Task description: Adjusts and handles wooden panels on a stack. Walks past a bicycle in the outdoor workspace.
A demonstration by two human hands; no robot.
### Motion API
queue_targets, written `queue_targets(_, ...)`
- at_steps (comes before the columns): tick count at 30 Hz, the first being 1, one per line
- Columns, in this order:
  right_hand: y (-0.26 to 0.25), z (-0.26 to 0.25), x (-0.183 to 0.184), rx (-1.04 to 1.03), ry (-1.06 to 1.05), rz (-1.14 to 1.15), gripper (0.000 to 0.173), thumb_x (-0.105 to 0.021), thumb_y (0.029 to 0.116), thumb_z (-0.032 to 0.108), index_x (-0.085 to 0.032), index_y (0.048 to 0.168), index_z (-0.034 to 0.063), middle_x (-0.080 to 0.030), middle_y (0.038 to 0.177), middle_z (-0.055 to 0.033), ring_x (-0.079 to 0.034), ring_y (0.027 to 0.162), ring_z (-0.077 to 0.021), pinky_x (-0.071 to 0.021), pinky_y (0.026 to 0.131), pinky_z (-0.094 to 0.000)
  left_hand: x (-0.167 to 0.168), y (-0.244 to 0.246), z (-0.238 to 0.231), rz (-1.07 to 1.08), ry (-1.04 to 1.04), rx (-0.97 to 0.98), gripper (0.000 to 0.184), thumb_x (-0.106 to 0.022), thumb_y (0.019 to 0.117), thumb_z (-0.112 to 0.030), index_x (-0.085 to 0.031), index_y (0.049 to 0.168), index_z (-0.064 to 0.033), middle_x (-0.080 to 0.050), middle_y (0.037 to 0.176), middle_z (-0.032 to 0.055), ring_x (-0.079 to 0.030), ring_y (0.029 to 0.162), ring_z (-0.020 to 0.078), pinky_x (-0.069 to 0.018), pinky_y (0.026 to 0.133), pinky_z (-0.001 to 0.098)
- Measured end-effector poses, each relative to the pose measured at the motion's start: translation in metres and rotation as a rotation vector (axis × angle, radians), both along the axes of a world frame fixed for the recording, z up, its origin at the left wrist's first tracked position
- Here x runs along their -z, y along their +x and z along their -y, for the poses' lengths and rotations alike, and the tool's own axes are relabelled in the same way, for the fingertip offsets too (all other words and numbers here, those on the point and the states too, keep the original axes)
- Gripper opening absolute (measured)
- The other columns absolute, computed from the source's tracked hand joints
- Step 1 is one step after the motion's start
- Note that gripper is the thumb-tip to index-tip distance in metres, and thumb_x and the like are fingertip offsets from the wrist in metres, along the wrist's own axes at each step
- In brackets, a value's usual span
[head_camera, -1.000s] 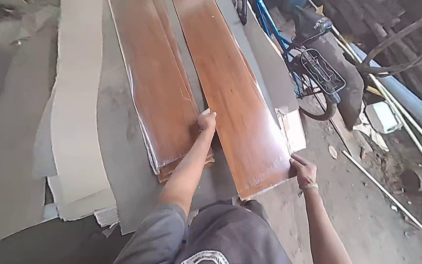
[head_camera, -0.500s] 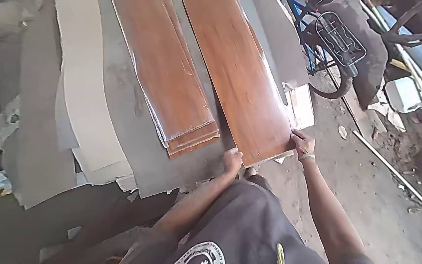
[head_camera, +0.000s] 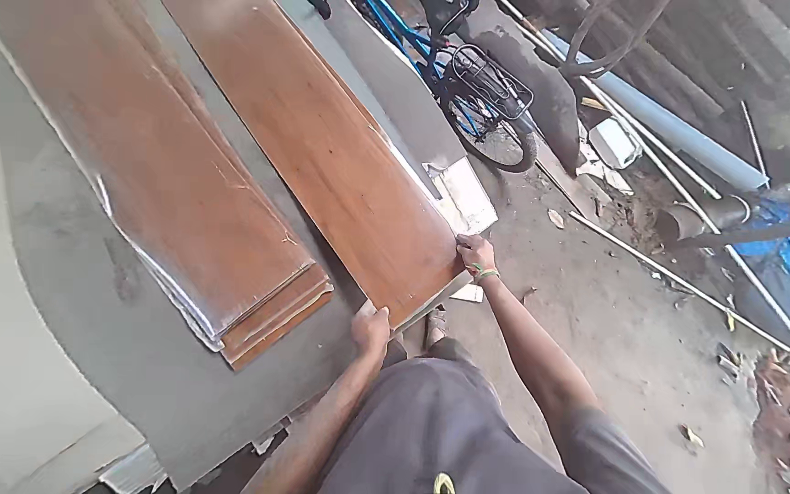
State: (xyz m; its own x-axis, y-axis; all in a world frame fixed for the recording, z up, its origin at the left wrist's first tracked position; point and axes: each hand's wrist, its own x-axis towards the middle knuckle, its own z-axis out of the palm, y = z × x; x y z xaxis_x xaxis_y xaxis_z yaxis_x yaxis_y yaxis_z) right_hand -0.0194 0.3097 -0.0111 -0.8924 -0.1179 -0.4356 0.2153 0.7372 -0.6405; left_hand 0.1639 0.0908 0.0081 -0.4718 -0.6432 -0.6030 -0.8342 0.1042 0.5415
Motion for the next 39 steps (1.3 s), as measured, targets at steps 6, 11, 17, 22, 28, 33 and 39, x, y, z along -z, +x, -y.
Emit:
queue_targets(6,0.000,0.000,-0.001,-0.058,0.047,0.016,0.038,-0.059,0.0980,0.020,-0.070,0.135,0.0162,-0.067,0.136,-0.0104,-0.060,0.130,-0.0252,-0.0442,0.114,-0.0452,-0.007,0.006,-0.012,-0.178,0.179,-0.357,0.026,-0.071,0.0914,-0.001,-0.067,0.116,0.0063,-0.070,0.109,0.0216,-0.067,0.093,0.0274,-0.0565,0.083,0.0452)
queue_targets(11,-0.004,-0.005,0.000,0.008,-0.064,0.048,0.036,-0.061,0.0969,0.016,-0.072,0.131,0.0156,-0.068,0.134,-0.0093,-0.062,0.128,-0.0238,-0.0456,0.113,-0.0447,-0.008,0.003,-0.013,-0.136,0.118,-0.237,0.038,-0.071,0.0912,-0.002,-0.068,0.129,-0.0010,-0.069,0.125,0.0176,-0.067,0.113,0.0279,-0.0549,0.097,0.0496)
queue_targets(17,-0.007,-0.015,0.006,0.042,-0.208,0.090,0.030,-0.066,0.0960,0.011,-0.075,0.125,0.0124,-0.073,0.124,-0.0094,-0.067,0.120,-0.0231,-0.0509,0.107,-0.0485,-0.014,-0.001,-0.014,-0.123,0.167,-0.312,0.039,-0.069,0.0926,-0.002,-0.065,0.131,0.0004,-0.066,0.128,0.0200,-0.065,0.112,0.0297,-0.0549,0.093,0.0485)
queue_targets(22,-0.013,-0.017,-0.003,-0.090,-0.114,0.040,0.031,-0.061,0.0972,0.014,-0.075,0.125,0.0151,-0.073,0.125,-0.0090,-0.065,0.124,-0.0247,-0.0484,0.109,-0.0498,-0.016,0.002,-0.012,-0.207,0.221,-0.347,0.041,-0.067,0.0943,-0.002,-0.062,0.135,0.0015,-0.062,0.136,0.0204,-0.063,0.120,0.0309,-0.0551,0.097,0.0509)
queue_targets(28,-0.008,-0.019,0.003,-0.119,-0.095,0.026,0.028,-0.060,0.0991,0.018,-0.076,0.122,0.0143,-0.073,0.122,-0.0129,-0.068,0.116,-0.0318,-0.0515,0.101,-0.0603,-0.015,0.009,-0.007,-0.190,0.190,-0.246,0.041,-0.066,0.0926,-0.003,-0.064,0.133,-0.0010,-0.067,0.128,0.0183,-0.067,0.113,0.0272,-0.0579,0.093,0.0464)
queue_targets(33,-0.001,-0.012,0.003,-0.084,-0.050,-0.016,0.027,-0.058,0.1000,0.016,-0.076,0.120,0.0135,-0.074,0.117,-0.0180,-0.068,0.112,-0.0385,-0.0505,0.096,-0.0667,-0.005,0.008,-0.006,-0.156,0.192,-0.177,0.052,-0.064,0.0931,-0.003,-0.055,0.145,-0.0030,-0.062,0.137,0.0182,-0.066,0.111,0.0268,-0.0580,0.086,0.0448)
queue_targets(39,-0.013,-0.009,-0.006,-0.145,0.053,-0.030,0.027,-0.058,0.0976,0.017,-0.080,0.114,0.0179,-0.075,0.116,-0.0145,-0.068,0.115,-0.0368,-0.0492,0.099,-0.0661,-0.008,0.016,0.005,-0.202,0.290,-0.257,0.044,-0.061,0.0958,-0.001,-0.059,0.139,-0.0001,-0.062,0.136,0.0199,-0.068,0.113,0.0281,-0.0609,0.089,0.0451)
